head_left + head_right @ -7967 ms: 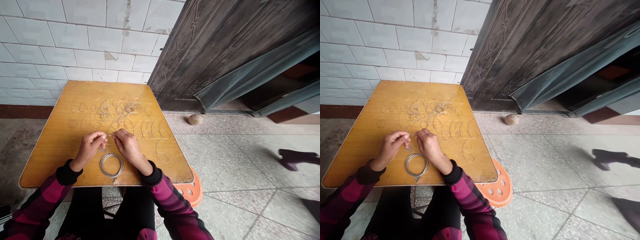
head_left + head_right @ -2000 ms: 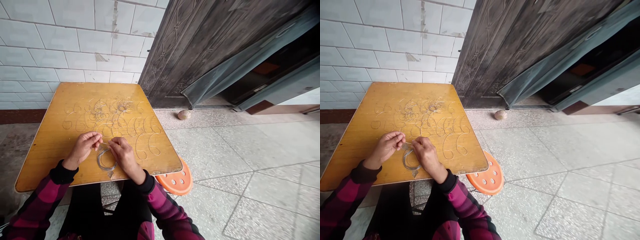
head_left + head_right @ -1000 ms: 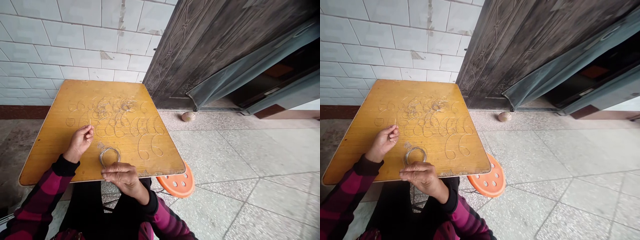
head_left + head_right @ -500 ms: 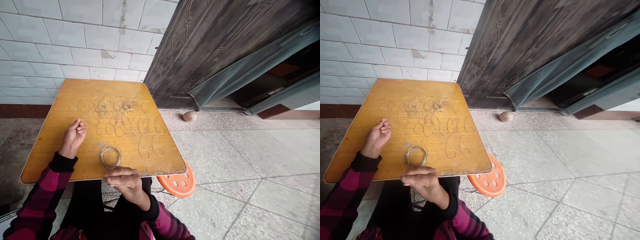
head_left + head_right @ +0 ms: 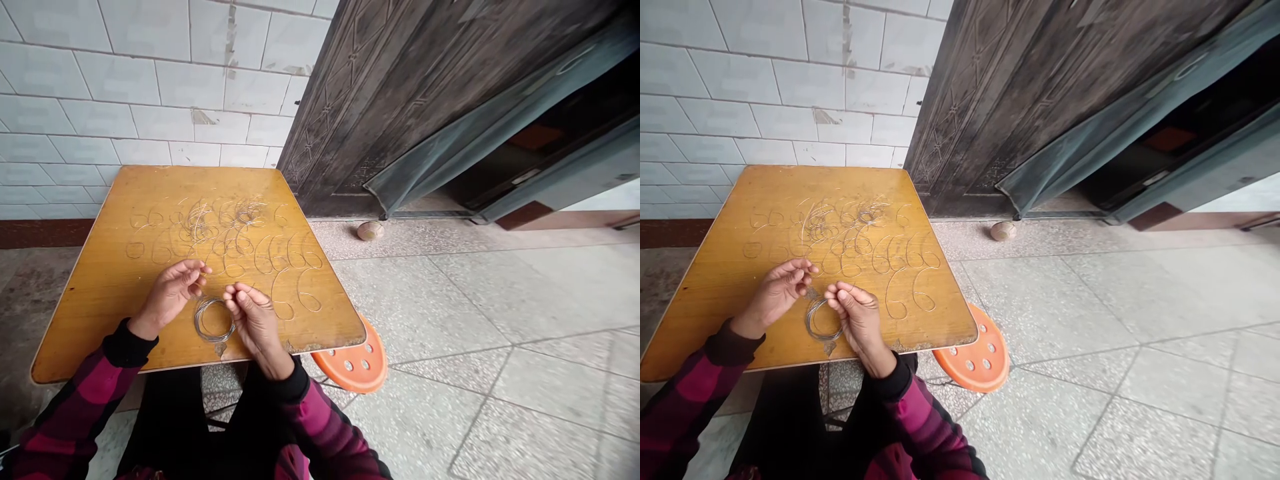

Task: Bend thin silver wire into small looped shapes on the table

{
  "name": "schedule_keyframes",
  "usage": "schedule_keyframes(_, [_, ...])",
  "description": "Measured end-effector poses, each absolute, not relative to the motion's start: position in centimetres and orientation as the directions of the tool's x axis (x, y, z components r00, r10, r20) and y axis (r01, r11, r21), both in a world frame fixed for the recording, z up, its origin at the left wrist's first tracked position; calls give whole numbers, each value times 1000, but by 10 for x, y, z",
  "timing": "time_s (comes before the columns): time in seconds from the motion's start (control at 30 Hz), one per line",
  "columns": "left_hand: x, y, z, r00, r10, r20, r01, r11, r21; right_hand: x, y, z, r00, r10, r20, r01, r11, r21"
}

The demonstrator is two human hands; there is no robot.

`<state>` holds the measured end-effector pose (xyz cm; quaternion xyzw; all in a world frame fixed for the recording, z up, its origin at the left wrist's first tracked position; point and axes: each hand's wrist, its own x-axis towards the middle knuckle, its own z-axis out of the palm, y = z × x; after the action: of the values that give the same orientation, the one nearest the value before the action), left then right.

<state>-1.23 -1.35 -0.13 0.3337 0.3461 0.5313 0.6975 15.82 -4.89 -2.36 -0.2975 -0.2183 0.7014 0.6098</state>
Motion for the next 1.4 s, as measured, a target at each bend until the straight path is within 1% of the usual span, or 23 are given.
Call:
schedule_keyframes(0.1, [-12,-13,-2,127,983,-131,-551,180,815,152,-50,-31,-141,976,-166,-725,-215,-654])
schedule_keyframes(0.2, [-14,-12,-3,116,983,-145,-568,185,802,149,-51,-36,-154,973,-174,-737,-230,-635])
schedule_keyframes(0.37, [-14,-11,-8,130,983,-126,-561,178,808,149,-50,-39,-101,975,-200,-746,-207,-633])
schedule_keyframes(0.57, [-13,-12,-6,138,984,-112,-546,170,821,153,-43,-34,-38,985,-167,-738,-140,-661])
schedule_keyframes(0.7, [-11,-14,-2,131,987,-87,-499,142,855,156,-37,-22,-48,991,-122,-686,-122,-717])
schedule_keyframes(0.83, [-10,-15,0,120,992,-32,-432,81,898,159,-27,-8,-60,997,-53,-615,-79,-785])
schedule_keyframes(0.97, [-12,-16,-1,124,992,13,-381,35,924,162,-12,0,-112,994,3,-556,-60,-829])
schedule_keyframes(1.1, [-14,-15,-3,143,989,36,-319,12,948,165,6,2,-209,978,23,-454,-76,-888])
schedule_keyframes(1.2, [-16,-15,-6,153,985,74,-257,-32,966,167,15,1,-285,957,60,-338,-41,-940])
schedule_keyframes(1.3, [-17,-14,-8,159,981,108,-181,-79,980,168,17,-1,-327,935,138,-163,89,-983])
schedule_keyframes(1.4, [-16,-14,-9,168,978,122,-141,-98,985,169,15,-1,-349,900,261,53,297,-954])
